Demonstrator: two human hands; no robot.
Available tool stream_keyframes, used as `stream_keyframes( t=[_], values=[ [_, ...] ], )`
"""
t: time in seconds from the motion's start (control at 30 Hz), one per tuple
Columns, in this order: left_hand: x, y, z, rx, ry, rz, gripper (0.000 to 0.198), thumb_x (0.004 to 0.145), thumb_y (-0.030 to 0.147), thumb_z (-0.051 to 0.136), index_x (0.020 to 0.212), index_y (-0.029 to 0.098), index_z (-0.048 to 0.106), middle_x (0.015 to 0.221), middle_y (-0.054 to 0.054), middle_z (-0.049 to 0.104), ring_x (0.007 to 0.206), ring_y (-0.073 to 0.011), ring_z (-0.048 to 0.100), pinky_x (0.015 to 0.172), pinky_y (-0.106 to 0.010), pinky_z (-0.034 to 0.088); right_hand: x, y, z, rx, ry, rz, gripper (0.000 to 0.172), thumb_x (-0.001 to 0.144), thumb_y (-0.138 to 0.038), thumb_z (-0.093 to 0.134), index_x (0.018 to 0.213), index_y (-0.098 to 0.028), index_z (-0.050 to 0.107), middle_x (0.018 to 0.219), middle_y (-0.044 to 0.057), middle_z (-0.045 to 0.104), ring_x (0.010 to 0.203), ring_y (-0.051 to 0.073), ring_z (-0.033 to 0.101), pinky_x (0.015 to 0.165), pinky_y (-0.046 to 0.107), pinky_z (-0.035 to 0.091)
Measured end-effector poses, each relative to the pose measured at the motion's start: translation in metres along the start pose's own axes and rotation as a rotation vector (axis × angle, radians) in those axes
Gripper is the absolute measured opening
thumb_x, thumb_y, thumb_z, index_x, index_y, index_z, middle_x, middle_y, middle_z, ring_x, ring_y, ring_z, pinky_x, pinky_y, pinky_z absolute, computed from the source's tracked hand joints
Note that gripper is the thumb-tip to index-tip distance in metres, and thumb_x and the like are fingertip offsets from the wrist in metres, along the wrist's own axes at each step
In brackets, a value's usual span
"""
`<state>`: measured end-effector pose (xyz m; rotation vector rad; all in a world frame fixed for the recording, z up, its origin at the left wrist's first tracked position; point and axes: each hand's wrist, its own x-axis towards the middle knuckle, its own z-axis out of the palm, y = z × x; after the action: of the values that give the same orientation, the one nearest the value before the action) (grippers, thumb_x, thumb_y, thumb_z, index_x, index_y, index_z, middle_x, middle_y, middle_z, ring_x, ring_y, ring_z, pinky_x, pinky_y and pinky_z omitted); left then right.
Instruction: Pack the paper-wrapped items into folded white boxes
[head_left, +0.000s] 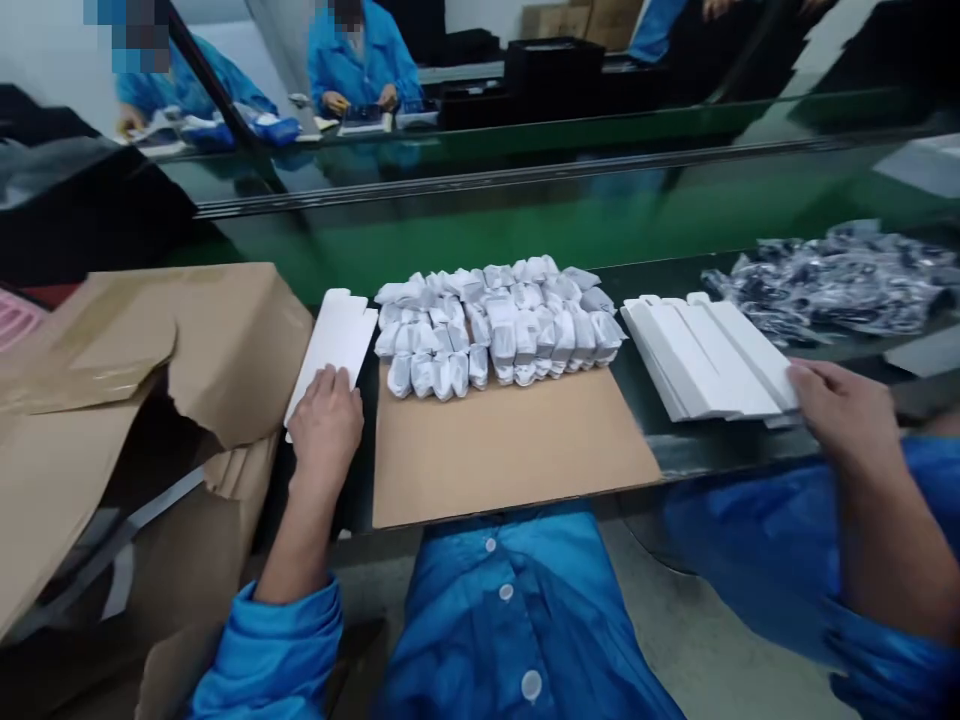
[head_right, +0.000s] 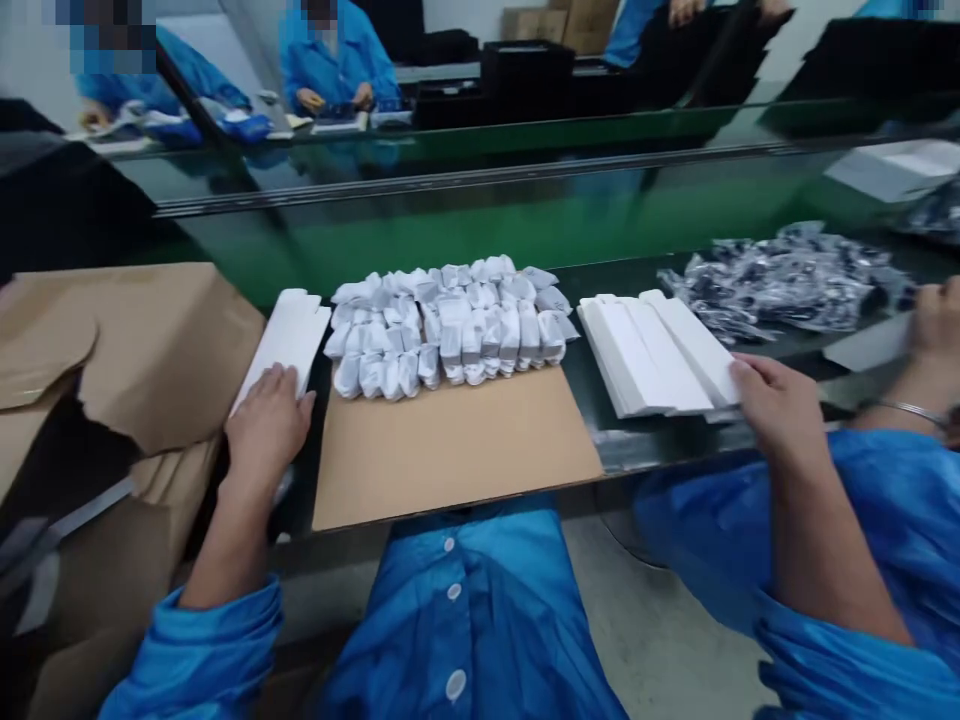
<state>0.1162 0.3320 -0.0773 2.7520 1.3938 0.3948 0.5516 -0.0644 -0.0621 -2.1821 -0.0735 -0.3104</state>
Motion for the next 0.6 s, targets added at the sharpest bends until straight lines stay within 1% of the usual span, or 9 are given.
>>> stream_keyframes(
  t=[0.13,0.23,0.27,0.3,0.37,0.43,0.5,0.53,0.6],
  values=[
    [0.000,-0.004,-0.003,0.037,0.098,-0.113,0.045,0.098,0.025,0.033,0.128,0.011,0.063,0.134,-0.022,0.064,0.122,-0.0378,0.062,0.095,-0.053,0.053,-0.019,-0.011,0.011,-0.165,0.201,-0.231,0.031,0.068,-0.026,0.087,0.088,-0.003,0.080,0.097,0.030,0.074,0.104,0.042,0.068,0.078,0.057,0.040],
    [-0.007,-0.001,-0.014,0.034,0.244,-0.196,0.051,0.101,0.028,0.027,0.137,0.007,0.057,0.119,-0.025,0.070,0.106,-0.0393,0.070,0.087,-0.056,0.055,-0.099,-0.053,0.014,-0.023,0.240,-0.602,0.044,0.086,-0.044,0.072,0.115,-0.012,0.076,0.107,0.024,0.074,0.106,0.037,0.069,0.087,0.055,0.048],
    [-0.014,0.005,-0.015,-0.007,0.315,-0.155,0.051,0.101,0.029,0.028,0.140,0.006,0.054,0.118,-0.024,0.071,0.104,-0.0388,0.071,0.087,-0.055,0.055,-0.135,-0.071,0.019,0.101,0.062,-0.635,0.036,0.092,-0.044,0.065,0.118,-0.021,0.075,0.105,0.018,0.076,0.098,0.031,0.072,0.084,0.048,0.053],
    [-0.024,0.015,-0.014,-0.064,0.382,-0.073,0.051,0.102,0.030,0.032,0.142,0.006,0.052,0.120,-0.023,0.071,0.104,-0.0376,0.072,0.088,-0.053,0.056,-0.173,-0.089,0.027,0.247,-0.260,-0.621,0.036,0.095,-0.042,0.060,0.127,-0.027,0.069,0.111,0.014,0.075,0.097,0.026,0.073,0.082,0.042,0.057],
    [-0.053,0.045,-0.009,-0.211,0.458,0.196,0.048,0.099,0.030,0.044,0.143,0.011,0.051,0.127,-0.019,0.069,0.105,-0.0331,0.072,0.090,-0.046,0.058,-0.238,-0.123,0.051,0.581,-0.866,-0.547,0.061,0.098,-0.048,0.054,0.153,-0.028,0.038,0.140,0.015,0.060,0.113,0.025,0.069,0.088,0.039,0.060],
    [-0.087,0.077,-0.002,-0.290,0.388,0.404,0.036,0.095,0.029,0.056,0.130,0.019,0.064,0.123,-0.011,0.073,0.107,-0.0259,0.073,0.091,-0.035,0.059,-0.274,-0.147,0.079,0.758,-1.017,-0.377,0.069,0.097,-0.047,0.055,0.155,-0.021,0.029,0.145,0.018,0.055,0.118,0.024,0.065,0.091,0.038,0.058],
    [-0.114,0.097,-0.003,-0.384,0.353,0.566,0.040,0.092,0.032,0.062,0.131,0.021,0.061,0.123,-0.009,0.073,0.113,-0.0249,0.070,0.097,-0.034,0.058,-0.276,-0.157,0.098,0.779,-1.049,-0.238,0.052,0.098,-0.041,0.052,0.142,-0.014,0.048,0.123,0.015,0.068,0.100,0.020,0.069,0.082,0.032,0.058],
    [-0.121,0.099,-0.007,-0.466,0.371,0.563,0.049,0.090,0.031,0.065,0.138,0.022,0.056,0.129,-0.011,0.070,0.118,-0.0264,0.067,0.099,-0.037,0.057,-0.268,-0.157,0.101,0.751,-1.096,-0.218,0.042,0.098,-0.038,0.052,0.130,-0.012,0.057,0.111,0.012,0.072,0.092,0.018,0.069,0.077,0.029,0.057],
    [-0.121,0.090,-0.019,-0.660,0.503,0.330,0.066,0.089,0.035,0.066,0.149,0.024,0.042,0.145,-0.013,0.057,0.129,-0.0293,0.060,0.102,-0.044,0.054,-0.244,-0.155,0.095,0.657,-1.238,-0.285,0.029,0.097,-0.032,0.054,0.111,-0.012,0.067,0.099,0.008,0.073,0.084,0.016,0.068,0.071,0.026,0.054]
  ],
)
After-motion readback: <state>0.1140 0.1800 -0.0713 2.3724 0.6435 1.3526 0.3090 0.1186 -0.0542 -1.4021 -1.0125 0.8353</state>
